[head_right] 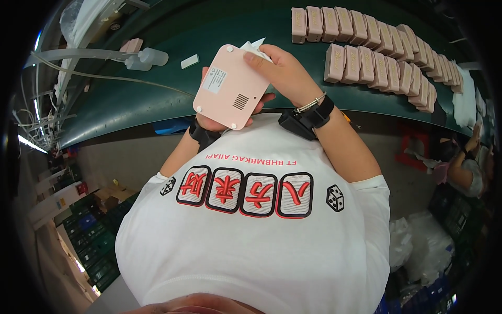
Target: The person cleans pink electronic devices by blowing air on them with a nozzle and wiping the surfaces with a cloth. They periodically wet the cloth with liquid from a bottle before wiping the front and back of each device and placing them back on the conveyor belt.
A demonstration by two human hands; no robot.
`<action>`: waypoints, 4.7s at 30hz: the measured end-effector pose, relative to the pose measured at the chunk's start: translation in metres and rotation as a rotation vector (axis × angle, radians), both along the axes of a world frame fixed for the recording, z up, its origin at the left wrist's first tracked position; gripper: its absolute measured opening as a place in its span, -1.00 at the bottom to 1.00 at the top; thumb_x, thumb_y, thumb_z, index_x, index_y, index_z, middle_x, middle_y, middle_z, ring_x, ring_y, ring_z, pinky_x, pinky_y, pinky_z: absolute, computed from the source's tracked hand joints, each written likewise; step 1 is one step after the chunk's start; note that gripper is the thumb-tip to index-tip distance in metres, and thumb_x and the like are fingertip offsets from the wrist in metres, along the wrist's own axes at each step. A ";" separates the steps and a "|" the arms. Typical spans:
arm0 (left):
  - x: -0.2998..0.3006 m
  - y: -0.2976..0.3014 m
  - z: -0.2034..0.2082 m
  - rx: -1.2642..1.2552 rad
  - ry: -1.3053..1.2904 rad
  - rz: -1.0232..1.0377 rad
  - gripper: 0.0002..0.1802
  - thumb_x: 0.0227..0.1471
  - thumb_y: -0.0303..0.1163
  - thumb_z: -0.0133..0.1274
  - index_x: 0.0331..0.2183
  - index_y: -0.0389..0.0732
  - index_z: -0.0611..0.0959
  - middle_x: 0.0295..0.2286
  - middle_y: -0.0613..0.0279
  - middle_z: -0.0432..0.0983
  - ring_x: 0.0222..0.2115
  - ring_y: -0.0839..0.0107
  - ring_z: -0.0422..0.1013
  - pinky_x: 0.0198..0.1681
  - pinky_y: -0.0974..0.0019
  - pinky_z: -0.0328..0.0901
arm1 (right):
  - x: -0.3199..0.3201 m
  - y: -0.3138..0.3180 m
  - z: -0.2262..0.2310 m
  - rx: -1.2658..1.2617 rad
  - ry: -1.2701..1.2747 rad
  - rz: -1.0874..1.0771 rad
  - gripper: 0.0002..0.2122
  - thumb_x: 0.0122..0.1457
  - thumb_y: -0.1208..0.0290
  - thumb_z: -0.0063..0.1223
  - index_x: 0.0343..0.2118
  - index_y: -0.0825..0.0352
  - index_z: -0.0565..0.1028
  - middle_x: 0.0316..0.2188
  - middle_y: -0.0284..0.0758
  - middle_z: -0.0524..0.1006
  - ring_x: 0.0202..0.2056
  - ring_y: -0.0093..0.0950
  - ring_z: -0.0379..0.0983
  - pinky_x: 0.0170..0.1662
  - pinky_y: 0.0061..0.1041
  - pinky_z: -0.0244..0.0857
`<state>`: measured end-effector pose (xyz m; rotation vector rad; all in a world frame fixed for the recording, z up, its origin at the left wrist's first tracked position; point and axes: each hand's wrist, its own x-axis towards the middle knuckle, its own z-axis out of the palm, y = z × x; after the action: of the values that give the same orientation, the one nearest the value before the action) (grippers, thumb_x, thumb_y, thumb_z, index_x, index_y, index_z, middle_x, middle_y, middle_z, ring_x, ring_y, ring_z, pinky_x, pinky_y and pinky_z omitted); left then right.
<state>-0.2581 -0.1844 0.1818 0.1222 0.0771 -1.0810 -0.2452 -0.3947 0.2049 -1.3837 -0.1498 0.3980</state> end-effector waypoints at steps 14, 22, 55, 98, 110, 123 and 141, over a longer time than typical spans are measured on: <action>0.006 0.002 -0.015 0.097 0.132 0.236 0.04 -0.15 0.50 -0.05 0.22 0.03 0.28 0.18 0.09 0.20 0.10 0.02 0.26 0.11 -0.23 0.18 | -0.031 0.025 0.005 -0.728 -1.013 -0.103 -0.62 0.13 0.36 0.11 0.00 0.39 0.44 0.12 -0.13 0.37 0.04 -0.25 0.40 0.02 -0.38 0.33; 0.024 -0.011 -0.044 0.146 -0.029 0.187 -0.02 -0.09 0.39 0.06 0.20 -0.04 0.30 0.14 0.13 0.25 0.09 0.02 0.27 0.14 -0.05 0.22 | -0.040 -0.019 -0.006 -0.599 -0.736 -0.001 -0.72 0.05 0.60 0.08 -0.13 0.33 0.55 -0.15 -0.14 0.56 -0.16 -0.22 0.52 -0.06 -0.41 0.39; 0.097 -0.092 -0.191 1.893 -1.592 0.114 -0.43 -0.05 -0.40 0.14 0.05 -0.15 0.43 0.03 -0.07 0.24 0.05 -0.06 0.21 0.09 0.03 0.22 | -0.121 -0.155 -0.027 -0.151 0.055 -0.651 -0.76 0.22 0.60 0.01 -0.05 0.46 0.45 -0.24 -0.34 0.55 -0.26 -0.62 0.46 -0.19 -0.66 0.32; 0.414 0.238 -0.267 0.902 0.301 1.131 -0.57 0.03 -0.29 0.19 -0.05 -0.10 0.50 -0.08 0.31 0.41 -0.08 0.32 0.35 -0.12 0.17 0.37 | -0.065 0.011 -0.073 -0.455 0.252 -0.650 -0.79 0.21 0.59 -0.01 -0.10 0.44 0.47 -0.27 -0.38 0.54 -0.28 -0.64 0.45 -0.21 -0.66 0.31; 0.503 0.337 -0.310 1.013 0.152 1.042 -0.56 0.05 0.12 0.04 -0.22 -0.02 0.52 -0.46 0.20 0.47 -0.54 0.26 0.38 -0.51 0.24 0.30 | -0.104 -0.018 -0.149 -0.249 0.637 -0.882 -0.74 0.20 0.54 0.03 -0.04 0.36 0.46 -0.22 -0.34 0.55 -0.27 -0.60 0.48 -0.18 -0.58 0.35; 0.328 0.214 -0.193 1.027 0.025 0.465 -0.46 -0.03 0.04 0.09 -0.13 -0.15 0.50 -0.23 0.19 0.50 -0.23 0.22 0.45 -0.29 0.09 0.41 | -0.145 -0.094 -0.292 0.387 0.902 -1.587 -0.61 0.19 0.61 -0.02 0.08 0.16 0.34 -0.03 -0.31 0.49 -0.07 -0.36 0.50 -0.07 -0.32 0.40; 0.027 0.079 -0.072 0.682 -0.159 0.688 -0.39 0.09 -0.20 0.08 0.09 -0.32 0.37 0.05 0.02 0.39 0.08 0.13 0.32 0.18 0.06 0.20 | -0.152 -0.143 -0.289 -0.100 0.229 -1.087 -0.73 0.27 0.36 0.06 -0.01 0.25 0.36 -0.19 -0.38 0.54 -0.21 -0.56 0.49 -0.26 -0.56 0.38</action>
<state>-0.2307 -0.1054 0.1101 0.7391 0.3193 -0.3192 -0.3976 -0.5374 -0.0841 -1.3066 0.7958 -0.3557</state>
